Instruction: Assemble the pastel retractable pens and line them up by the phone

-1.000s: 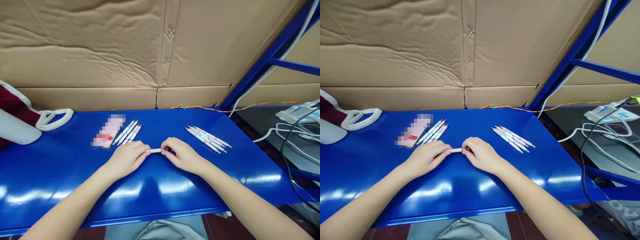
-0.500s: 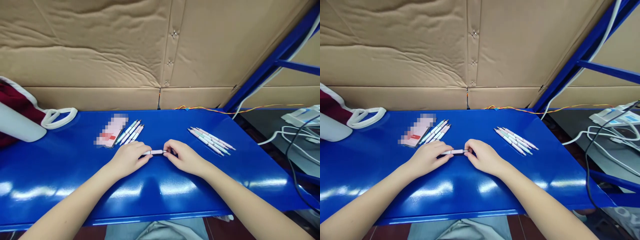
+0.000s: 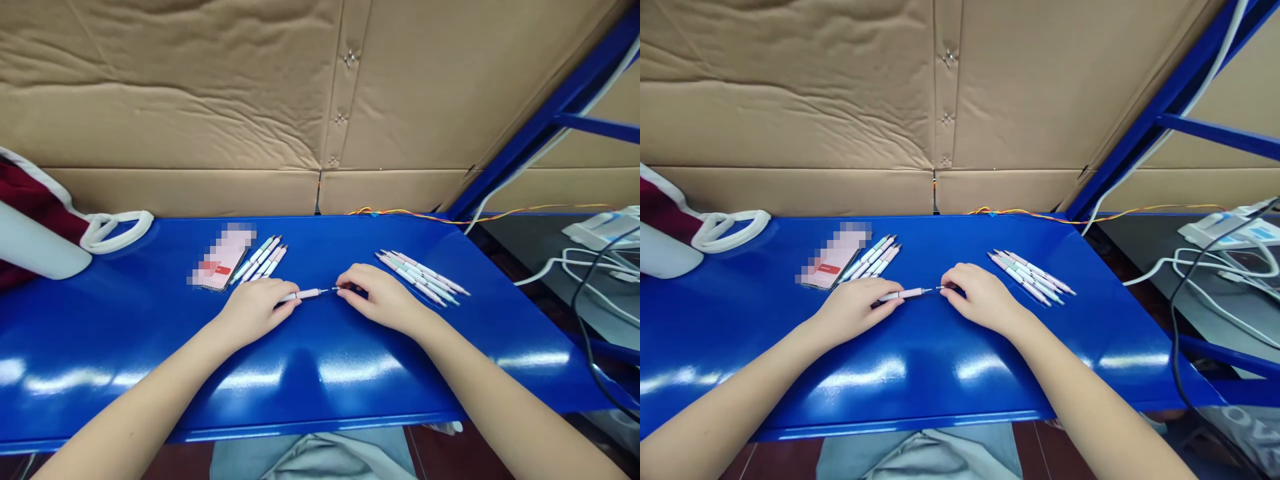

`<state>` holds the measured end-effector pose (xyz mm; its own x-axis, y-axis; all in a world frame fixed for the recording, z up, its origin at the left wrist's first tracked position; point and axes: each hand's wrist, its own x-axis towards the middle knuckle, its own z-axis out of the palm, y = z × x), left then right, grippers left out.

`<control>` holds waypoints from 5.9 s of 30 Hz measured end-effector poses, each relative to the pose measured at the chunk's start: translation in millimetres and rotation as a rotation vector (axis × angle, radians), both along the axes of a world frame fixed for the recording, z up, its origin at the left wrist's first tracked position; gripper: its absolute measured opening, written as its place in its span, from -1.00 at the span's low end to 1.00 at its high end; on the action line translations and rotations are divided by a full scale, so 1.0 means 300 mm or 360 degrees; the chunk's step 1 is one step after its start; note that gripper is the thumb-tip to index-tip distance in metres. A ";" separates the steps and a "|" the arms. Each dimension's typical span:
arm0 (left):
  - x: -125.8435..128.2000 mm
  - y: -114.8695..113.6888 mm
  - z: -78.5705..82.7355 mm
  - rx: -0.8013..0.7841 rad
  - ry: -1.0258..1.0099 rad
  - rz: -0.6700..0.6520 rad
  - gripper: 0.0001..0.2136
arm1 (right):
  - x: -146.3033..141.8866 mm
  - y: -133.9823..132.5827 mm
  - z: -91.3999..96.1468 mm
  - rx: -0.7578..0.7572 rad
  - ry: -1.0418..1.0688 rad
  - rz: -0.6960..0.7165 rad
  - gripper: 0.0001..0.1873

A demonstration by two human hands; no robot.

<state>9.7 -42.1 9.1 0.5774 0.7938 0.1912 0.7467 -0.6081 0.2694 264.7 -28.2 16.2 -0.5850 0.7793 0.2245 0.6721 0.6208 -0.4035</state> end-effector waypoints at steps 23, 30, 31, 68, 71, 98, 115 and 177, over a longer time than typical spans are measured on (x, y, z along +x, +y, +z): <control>0.069 0.017 -0.042 0.0431 -0.0012 -0.0254 -0.76 | -0.102 -0.028 -0.058 0.0028 0.0057 0.0090 -0.90; 0.070 0.016 -0.050 0.0325 -0.0007 -0.0221 -0.78 | -0.065 -0.015 -0.035 -0.0018 -0.0154 -0.0009 -0.89; 0.071 0.017 -0.051 0.0306 0.0009 -0.0214 -0.78 | -0.059 -0.013 -0.033 -0.0018 -0.0188 -0.0024 -0.89; -0.040 0.016 0.020 0.0151 0.0145 -0.0064 -0.81 | -0.067 -0.005 -0.044 0.0262 -0.0039 -0.0105 -0.83; -0.040 0.015 0.021 0.0145 0.0163 -0.0054 -0.82 | -0.065 -0.006 -0.042 0.0268 -0.0048 -0.0106 -0.84; -0.055 0.027 0.018 0.0156 0.0084 -0.0022 -0.79 | 0.006 -0.007 0.003 -0.0186 -0.0120 0.0174 -0.64; -0.029 0.006 0.019 0.0086 0.0072 -0.0123 -0.81 | -0.054 -0.011 -0.040 0.0059 0.0290 0.0000 -0.91; -0.003 -0.018 0.021 -0.0105 -0.0133 -0.0080 -0.83 | -0.065 -0.031 -0.025 -0.0100 0.0087 0.0066 -0.84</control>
<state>8.9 -47.4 15.3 0.6009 0.7767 0.1886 0.6892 -0.6230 0.3698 245.1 -37.6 8.5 -0.6054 0.7681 0.2085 0.6222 0.6201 -0.4779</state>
